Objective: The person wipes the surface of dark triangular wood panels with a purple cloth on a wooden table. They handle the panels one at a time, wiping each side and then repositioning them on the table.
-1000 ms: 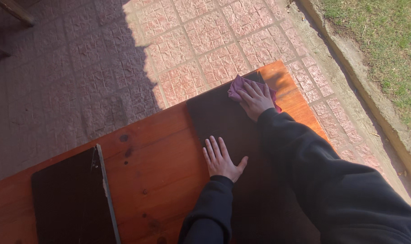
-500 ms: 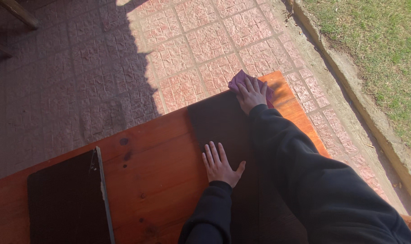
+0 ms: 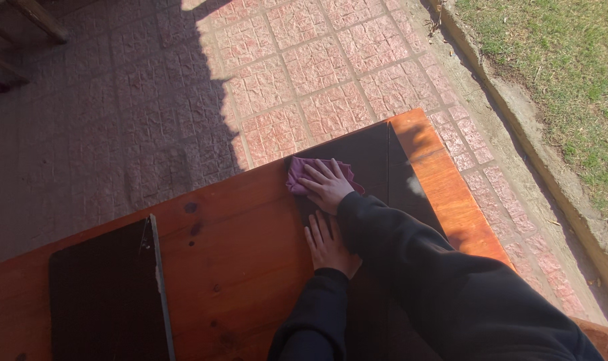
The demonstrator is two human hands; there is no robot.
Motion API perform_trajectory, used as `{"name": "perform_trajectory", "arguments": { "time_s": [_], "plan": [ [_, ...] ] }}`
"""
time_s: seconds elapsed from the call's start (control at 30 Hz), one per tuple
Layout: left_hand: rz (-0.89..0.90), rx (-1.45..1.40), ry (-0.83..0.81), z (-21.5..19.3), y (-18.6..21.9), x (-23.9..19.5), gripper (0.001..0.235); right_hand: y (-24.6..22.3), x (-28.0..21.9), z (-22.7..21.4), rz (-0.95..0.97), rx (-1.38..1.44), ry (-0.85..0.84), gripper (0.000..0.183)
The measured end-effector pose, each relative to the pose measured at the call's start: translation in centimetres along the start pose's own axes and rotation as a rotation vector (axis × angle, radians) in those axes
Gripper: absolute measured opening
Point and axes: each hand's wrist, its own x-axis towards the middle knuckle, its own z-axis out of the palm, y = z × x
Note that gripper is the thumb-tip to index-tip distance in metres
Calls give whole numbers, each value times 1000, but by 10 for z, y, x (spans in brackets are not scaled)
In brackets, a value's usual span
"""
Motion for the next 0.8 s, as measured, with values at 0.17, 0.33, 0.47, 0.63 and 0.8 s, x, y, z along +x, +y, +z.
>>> {"name": "perform_trajectory", "arguments": {
  "time_s": [0.17, 0.33, 0.47, 0.63, 0.8],
  "plan": [
    [41, -185, 171, 14, -5, 5, 108, 23, 1, -21, 81, -42, -53, 52],
    [48, -132, 159, 19, -6, 6, 110, 49, 22, -11, 259, -71, -49, 53],
    [27, -60, 103, 3, -3, 1, 113, 32, 39, 6, 214, -66, -57, 54],
    [22, -42, 29, -7, -1, -3, 115, 1, 28, 7, 45, -6, -40, 50],
    [47, -100, 46, -8, -5, -3, 111, 10, 17, -4, -102, 82, -41, 47]
  ]
}}
